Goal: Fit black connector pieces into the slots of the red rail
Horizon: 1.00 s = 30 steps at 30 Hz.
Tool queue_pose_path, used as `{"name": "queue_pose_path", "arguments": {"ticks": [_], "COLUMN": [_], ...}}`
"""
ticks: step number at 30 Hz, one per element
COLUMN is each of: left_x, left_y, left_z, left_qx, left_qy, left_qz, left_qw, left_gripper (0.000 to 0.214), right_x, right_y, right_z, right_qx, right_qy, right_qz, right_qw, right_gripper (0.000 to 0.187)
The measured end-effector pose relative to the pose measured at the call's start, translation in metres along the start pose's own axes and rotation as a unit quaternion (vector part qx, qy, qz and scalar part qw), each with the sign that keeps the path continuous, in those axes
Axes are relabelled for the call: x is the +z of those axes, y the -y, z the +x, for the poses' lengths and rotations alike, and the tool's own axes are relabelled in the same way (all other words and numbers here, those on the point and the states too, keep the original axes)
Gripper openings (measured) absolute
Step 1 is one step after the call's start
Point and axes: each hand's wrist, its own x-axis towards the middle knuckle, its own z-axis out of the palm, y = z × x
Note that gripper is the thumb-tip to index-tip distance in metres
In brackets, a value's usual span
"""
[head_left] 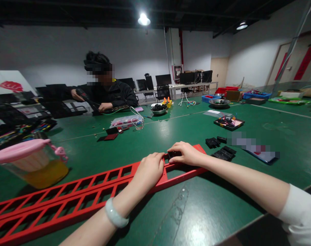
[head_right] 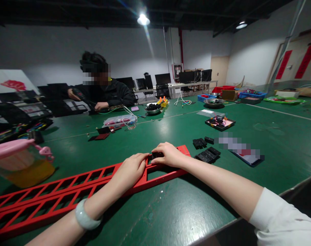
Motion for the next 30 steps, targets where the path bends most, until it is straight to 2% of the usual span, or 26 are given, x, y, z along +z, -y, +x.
{"name": "queue_pose_path", "arguments": {"ticks": [12,17,20,30], "left_x": [0.0018,0.0042,0.0050,0.0051], "left_y": [0.0004,-0.0003,-0.0009,0.0000], "left_z": [0.0001,-0.0007,-0.0011,-0.0005], "left_qx": [-0.004,-0.013,0.005,-0.012], "left_qy": [-0.004,-0.078,-0.064,-0.030], "left_qz": [-0.004,0.004,0.001,0.011], "left_qw": [1.000,0.997,0.998,0.999], "left_gripper": [0.037,0.049,0.047,0.037], "right_x": [0.0030,0.0038,0.0039,0.0046], "right_y": [-0.0006,-0.0008,-0.0010,-0.0011], "right_z": [-0.0006,-0.0007,-0.0014,-0.0014], "right_qx": [0.000,-0.003,-0.004,-0.005], "right_qy": [0.001,0.001,-0.001,0.000], "right_qz": [-0.010,-0.011,-0.011,-0.016], "right_qw": [1.000,1.000,1.000,1.000], "right_gripper": [0.036,0.036,0.035,0.036]}}
